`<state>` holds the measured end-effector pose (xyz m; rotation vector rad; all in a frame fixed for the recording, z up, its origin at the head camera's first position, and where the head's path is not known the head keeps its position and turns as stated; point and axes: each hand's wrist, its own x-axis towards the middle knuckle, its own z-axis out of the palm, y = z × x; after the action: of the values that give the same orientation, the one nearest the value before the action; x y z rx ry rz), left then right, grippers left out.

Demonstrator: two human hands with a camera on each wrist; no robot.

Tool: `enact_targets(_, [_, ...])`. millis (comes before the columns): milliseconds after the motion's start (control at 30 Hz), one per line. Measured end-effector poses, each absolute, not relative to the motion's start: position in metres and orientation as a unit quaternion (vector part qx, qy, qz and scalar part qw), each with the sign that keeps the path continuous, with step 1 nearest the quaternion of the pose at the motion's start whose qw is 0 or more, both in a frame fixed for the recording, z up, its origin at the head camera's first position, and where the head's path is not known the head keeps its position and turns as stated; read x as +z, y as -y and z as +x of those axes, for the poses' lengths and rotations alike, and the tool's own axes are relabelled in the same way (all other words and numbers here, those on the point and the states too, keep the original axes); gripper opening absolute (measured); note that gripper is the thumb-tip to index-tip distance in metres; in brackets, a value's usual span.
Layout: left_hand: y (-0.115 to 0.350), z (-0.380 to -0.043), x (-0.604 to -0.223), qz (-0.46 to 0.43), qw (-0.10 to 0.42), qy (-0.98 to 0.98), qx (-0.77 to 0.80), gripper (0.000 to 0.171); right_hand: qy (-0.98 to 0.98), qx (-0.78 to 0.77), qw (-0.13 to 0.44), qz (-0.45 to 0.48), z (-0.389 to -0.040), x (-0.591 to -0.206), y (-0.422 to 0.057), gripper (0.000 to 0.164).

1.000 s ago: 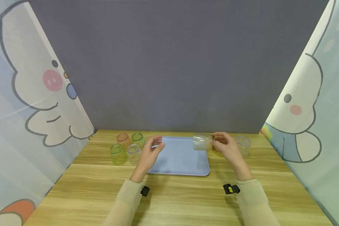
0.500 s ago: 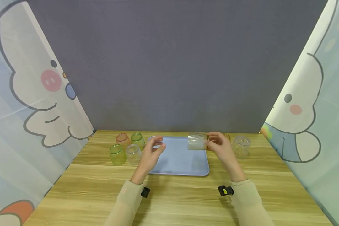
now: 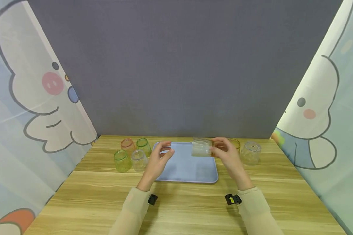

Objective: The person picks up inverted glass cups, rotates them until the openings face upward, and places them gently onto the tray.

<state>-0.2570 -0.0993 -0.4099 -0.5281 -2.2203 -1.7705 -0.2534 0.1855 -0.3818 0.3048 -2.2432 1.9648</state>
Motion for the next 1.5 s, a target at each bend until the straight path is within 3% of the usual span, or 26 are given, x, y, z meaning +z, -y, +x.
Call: enact_targets(1500, [0.09,-0.249,-0.403,-0.251,0.074,0.733,-0.627,0.051,0.715,0.677,0.058,0.167,-0.243,-0.383,-0.166,0.041])
